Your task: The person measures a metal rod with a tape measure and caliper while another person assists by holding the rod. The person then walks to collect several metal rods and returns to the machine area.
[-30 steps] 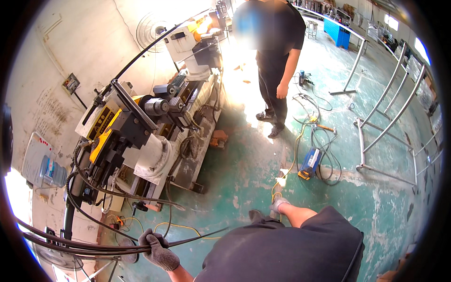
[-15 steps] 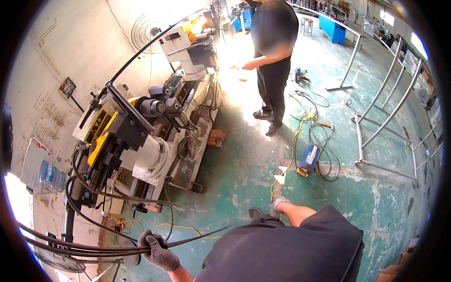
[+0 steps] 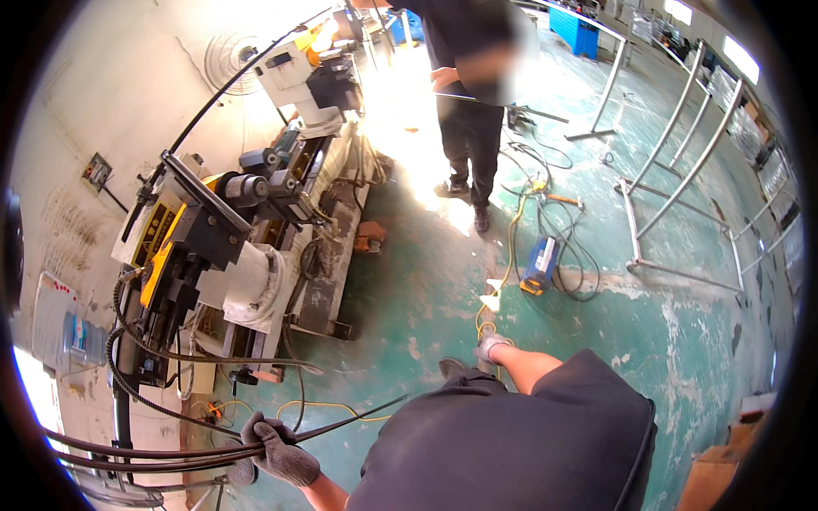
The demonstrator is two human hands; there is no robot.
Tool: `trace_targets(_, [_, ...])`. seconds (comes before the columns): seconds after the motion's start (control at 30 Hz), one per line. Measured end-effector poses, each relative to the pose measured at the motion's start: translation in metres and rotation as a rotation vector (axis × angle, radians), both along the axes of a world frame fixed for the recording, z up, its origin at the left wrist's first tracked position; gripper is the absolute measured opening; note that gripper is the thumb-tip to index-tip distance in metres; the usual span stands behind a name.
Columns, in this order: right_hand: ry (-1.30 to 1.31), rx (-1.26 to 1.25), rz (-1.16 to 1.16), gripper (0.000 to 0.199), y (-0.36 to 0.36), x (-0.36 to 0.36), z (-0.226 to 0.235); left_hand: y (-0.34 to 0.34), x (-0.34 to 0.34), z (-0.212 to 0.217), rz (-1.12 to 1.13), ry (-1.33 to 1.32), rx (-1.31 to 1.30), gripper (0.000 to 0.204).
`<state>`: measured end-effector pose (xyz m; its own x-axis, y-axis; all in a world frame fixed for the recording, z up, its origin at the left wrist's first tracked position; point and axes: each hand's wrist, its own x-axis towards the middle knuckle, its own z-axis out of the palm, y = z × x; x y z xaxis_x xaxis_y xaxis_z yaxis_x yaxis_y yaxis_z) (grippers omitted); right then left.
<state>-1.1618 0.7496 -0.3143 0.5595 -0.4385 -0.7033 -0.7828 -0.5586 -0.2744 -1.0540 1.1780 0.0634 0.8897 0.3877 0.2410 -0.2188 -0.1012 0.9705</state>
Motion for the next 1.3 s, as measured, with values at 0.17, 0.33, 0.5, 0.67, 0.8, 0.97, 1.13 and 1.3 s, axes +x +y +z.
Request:
trace_targets(0.17, [-0.043,-0.005,-0.065,0.046,0.003,-0.022,0.016,0.0,0.003,-0.003,-0.055,-0.007,0.016,0.022])
trace_targets(0.33, [-0.067,-0.031,-0.208,0.042,0.019,-0.075,0.041,-0.011,-0.001,0.008,-0.141,0.068,-0.035,0.022])
trace_targets(0.5, [-0.004,-0.038,-0.344,0.046,0.043,-0.15,0.033,-0.019,0.001,-0.001,-0.346,0.059,-0.01,0.02])
trace_targets(0.67, [0.054,-0.082,-0.318,0.051,0.065,-0.206,-0.011,-0.033,-0.02,0.003,-0.43,0.042,0.006,0.021])
trace_targets(0.8, [0.025,0.055,-0.5,0.04,0.085,-0.207,0.01,-0.033,-0.019,0.006,-0.605,-0.184,0.151,0.022])
trace_targets(0.97, [-0.232,0.003,-0.814,0.043,0.148,-0.257,0.06,-0.038,0.001,0.025,-0.658,-0.172,-0.052,0.022])
trace_targets(1.13, [-0.19,-0.039,-1.113,0.039,0.256,-0.328,0.056,-0.032,-0.025,0.048,-0.934,-0.012,-0.065,0.024])
trace_targets(1.3, [-0.011,-0.032,-1.193,0.038,0.426,-0.439,0.028,-0.014,-0.081,0.056,-1.11,-0.036,0.004,0.01])
